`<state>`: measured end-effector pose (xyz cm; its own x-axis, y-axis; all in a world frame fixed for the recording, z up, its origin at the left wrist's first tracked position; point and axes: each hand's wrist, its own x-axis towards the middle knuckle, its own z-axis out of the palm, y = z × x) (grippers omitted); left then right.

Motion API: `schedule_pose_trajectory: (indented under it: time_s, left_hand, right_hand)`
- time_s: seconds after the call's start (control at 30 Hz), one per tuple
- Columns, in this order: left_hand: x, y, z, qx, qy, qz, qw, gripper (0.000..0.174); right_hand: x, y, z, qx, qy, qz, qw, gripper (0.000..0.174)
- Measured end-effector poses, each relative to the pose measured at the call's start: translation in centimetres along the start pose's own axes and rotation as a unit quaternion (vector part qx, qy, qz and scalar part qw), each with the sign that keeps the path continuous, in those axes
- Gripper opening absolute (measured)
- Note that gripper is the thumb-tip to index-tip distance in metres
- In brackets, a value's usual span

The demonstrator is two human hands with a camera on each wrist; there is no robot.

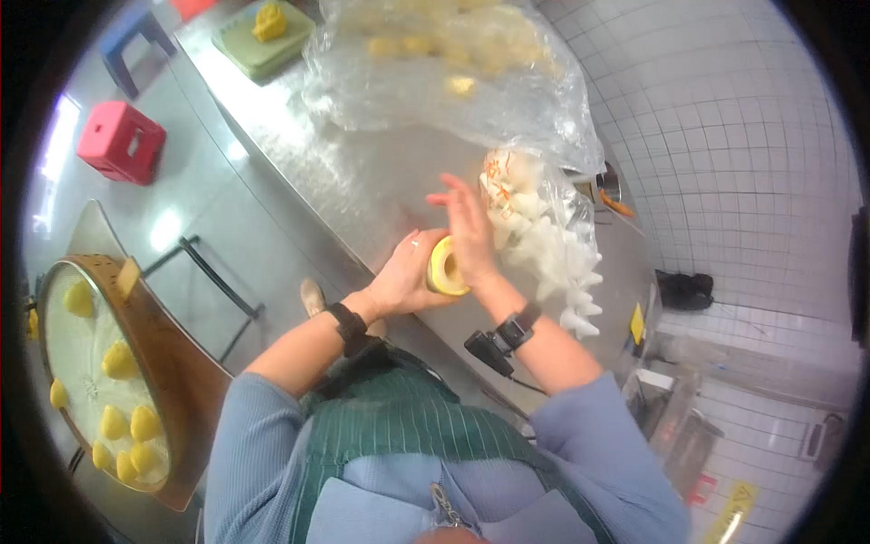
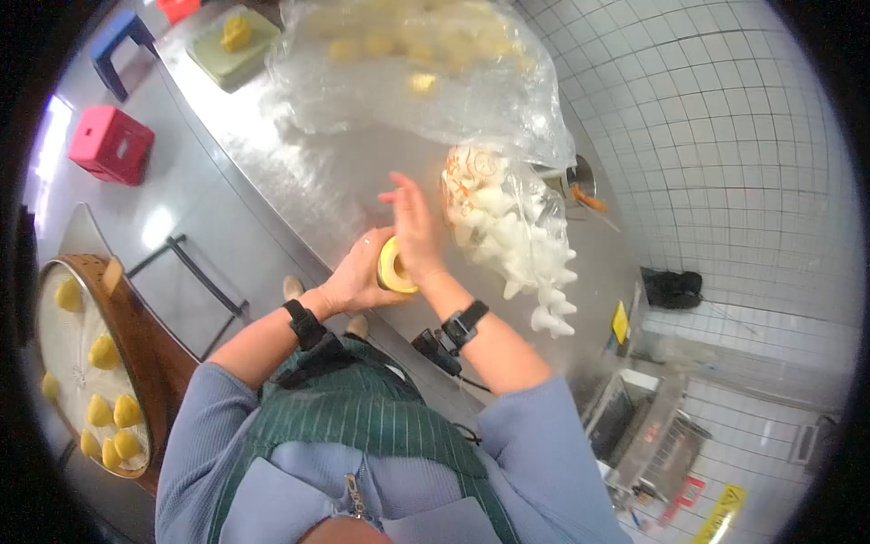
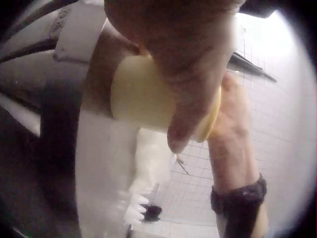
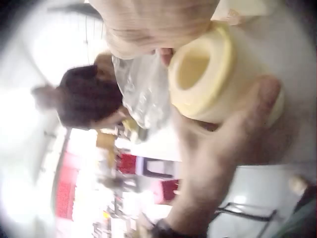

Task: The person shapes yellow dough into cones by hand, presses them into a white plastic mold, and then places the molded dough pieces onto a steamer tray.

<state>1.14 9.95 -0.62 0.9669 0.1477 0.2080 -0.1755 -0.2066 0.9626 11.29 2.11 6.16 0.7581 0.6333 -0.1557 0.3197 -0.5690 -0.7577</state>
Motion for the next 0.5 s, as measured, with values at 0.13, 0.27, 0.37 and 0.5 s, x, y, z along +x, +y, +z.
schedule_pose_trajectory:
  time_s: [0.13,0.27,0.37,0.5]
  left_hand:
    - [-0.8,-0.2,0.9,0.048,0.025,0.012,0.998,0.084]
    - [-1.4,1.5,2.8,0.075,0.082,0.008,0.994,0.077]
    - [-2.1,3.9,3.9,0.118,0.090,-0.018,0.989,0.076]
    - [-2.8,4.3,5.5,0.221,0.082,0.008,0.972,0.076]
  right_hand:
    - [-2.8,2.2,-2.5,0.213,0.194,-0.042,0.957,0.031]
    - [-9.6,4.7,-5.1,-0.055,0.160,-0.155,0.973,0.027]
    - [-11.9,5.1,-4.8,-0.127,0.153,-0.232,0.952,0.030]
    - [-12.8,4.8,-4.4,-0.123,0.154,-0.251,0.948,0.031]
